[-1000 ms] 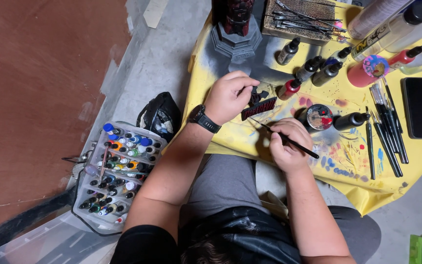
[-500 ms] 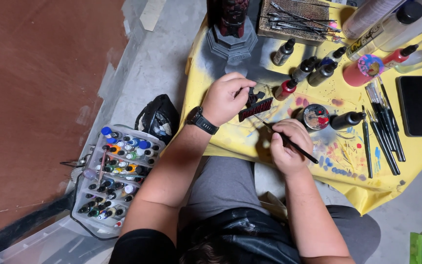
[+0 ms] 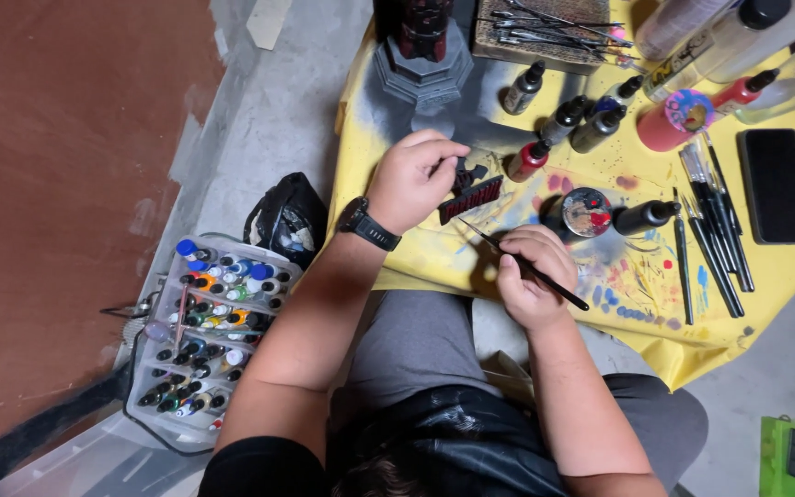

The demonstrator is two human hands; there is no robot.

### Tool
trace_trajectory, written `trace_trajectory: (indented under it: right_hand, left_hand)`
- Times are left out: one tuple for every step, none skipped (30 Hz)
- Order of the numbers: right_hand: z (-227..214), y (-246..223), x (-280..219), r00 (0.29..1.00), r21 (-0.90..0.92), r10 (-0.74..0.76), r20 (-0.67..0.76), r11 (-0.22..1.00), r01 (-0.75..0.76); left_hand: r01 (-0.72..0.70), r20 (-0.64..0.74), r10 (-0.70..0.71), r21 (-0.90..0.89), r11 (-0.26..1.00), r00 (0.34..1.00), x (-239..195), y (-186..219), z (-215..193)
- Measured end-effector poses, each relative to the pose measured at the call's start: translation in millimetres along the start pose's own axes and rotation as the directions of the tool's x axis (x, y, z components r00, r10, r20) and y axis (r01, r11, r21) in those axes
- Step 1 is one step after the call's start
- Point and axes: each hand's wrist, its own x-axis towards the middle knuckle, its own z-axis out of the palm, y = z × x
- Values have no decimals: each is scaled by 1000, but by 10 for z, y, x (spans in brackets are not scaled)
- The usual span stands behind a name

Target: Painting a small 3D-printed sign or miniature component with a fine brush.

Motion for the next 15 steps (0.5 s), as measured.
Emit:
trace_trajectory:
  right_hand:
    - [-40,-17,-12,1000,-7,-1,-2,1000,1]
    - [-77,-35,-23,1000,-39,2,-7,999,-3]
    - [-116,-52,-34,1000,-72,6,-10,997,-7]
    - [-213,-72,-82,1000,-79,5,-10,997,-6]
    - [-315,-77,-117,999,-149,43,-6,988,-43]
    - [-415,-79,-153,997,-219,80,-5,973,-79]
    - [-448,-113,-116,996,-221,86,0,972,-84]
    - [-487,-143,-79,991,-276,125,48,955,-107]
    - [-528,-173,-49,983,-336,166,84,933,-129]
    - [-553,-209,-49,982,-343,172,79,929,-135]
    - [-568,-230,-32,973,-354,203,106,922,-154]
    - [-579,-258,-13,963,-365,234,133,915,-172]
    - [-618,-253,-16,964,-361,229,134,917,-168]
    - [-651,-250,-21,966,-371,231,113,912,-174]
    - [-682,-263,-44,967,-381,238,90,906,-187]
  left_hand:
    - [-4,3,4,-5,1000,1000,-7,-17,1]
    - [6,-7,-6,-6,1000,1000,-13,-35,0]
    - [18,-18,-18,-8,1000,1000,-21,-55,2]
    - [15,-16,-15,-15,1000,1000,-24,-48,-3]
    - [28,-23,-28,-12,1000,999,-26,-45,-7]
    - [41,-29,-41,-9,999,999,-30,-46,-11]
    - [48,-29,-48,-13,999,998,-32,-53,-15]
    - [49,-30,-49,-8,999,998,-32,-61,-12]
    - [44,-23,-44,-6,999,999,-10,-71,4]
    - [45,-14,-45,-12,999,999,-21,-90,22]
    - [48,-16,-48,-8,999,999,-13,-110,29]
    - [51,-17,-51,-4,999,999,-6,-127,28]
    - [49,-21,-49,0,999,999,-6,-126,35]
    - [56,-30,-56,0,998,998,-8,-126,37]
    - [67,-35,-67,0,998,997,-32,-122,38]
